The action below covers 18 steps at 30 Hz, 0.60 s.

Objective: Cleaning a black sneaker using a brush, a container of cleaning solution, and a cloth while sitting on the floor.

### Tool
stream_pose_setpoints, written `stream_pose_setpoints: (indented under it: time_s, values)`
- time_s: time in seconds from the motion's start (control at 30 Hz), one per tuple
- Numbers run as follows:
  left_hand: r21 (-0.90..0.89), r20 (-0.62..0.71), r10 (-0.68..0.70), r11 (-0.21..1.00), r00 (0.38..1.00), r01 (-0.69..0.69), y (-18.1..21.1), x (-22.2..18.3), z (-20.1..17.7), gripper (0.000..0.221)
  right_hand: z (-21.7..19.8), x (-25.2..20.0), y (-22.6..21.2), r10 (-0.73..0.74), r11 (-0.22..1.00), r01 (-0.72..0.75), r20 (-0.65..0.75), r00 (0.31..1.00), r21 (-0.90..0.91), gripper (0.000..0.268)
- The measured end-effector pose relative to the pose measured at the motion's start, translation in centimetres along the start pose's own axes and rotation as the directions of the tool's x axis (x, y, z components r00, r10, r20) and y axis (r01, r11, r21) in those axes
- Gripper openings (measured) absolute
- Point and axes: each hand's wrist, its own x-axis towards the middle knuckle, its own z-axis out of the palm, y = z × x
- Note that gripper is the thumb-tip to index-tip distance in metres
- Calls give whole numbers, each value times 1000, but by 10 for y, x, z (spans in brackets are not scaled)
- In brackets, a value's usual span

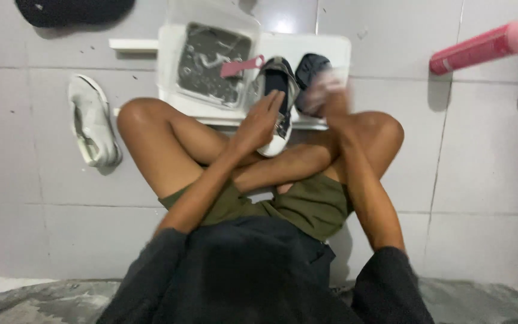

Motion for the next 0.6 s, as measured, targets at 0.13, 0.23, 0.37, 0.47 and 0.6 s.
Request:
stream_pose_setpoints:
  time_s: [0.13, 0.23, 0.37, 0.47, 0.6]
  values:
    - [493, 15, 109, 864, 994, -102, -46, -1, 51, 56, 80, -30, -74, -14, 969, 32, -72, 997, 247, 44]
    - [481, 27, 87, 872, 996, -89, -49, -14, 48, 41, 107, -39, -87, -104, 927, 224, -368, 924, 301, 39]
    - [537, -37, 187, 832, 982, -138, -36, -1, 27, 14, 132, -70, -138, -196, 977, 200, -56, 979, 70, 37]
    - [489, -85, 187, 864, 979, -122, -30, 0, 22, 15, 145, -79, -172, -110, 975, 111, -19, 994, 193, 55]
    - [492, -65, 159, 864, 985, -107, -41, -5, 36, 32, 137, -69, -136, -108, 950, 31, 233, 967, 311, 48]
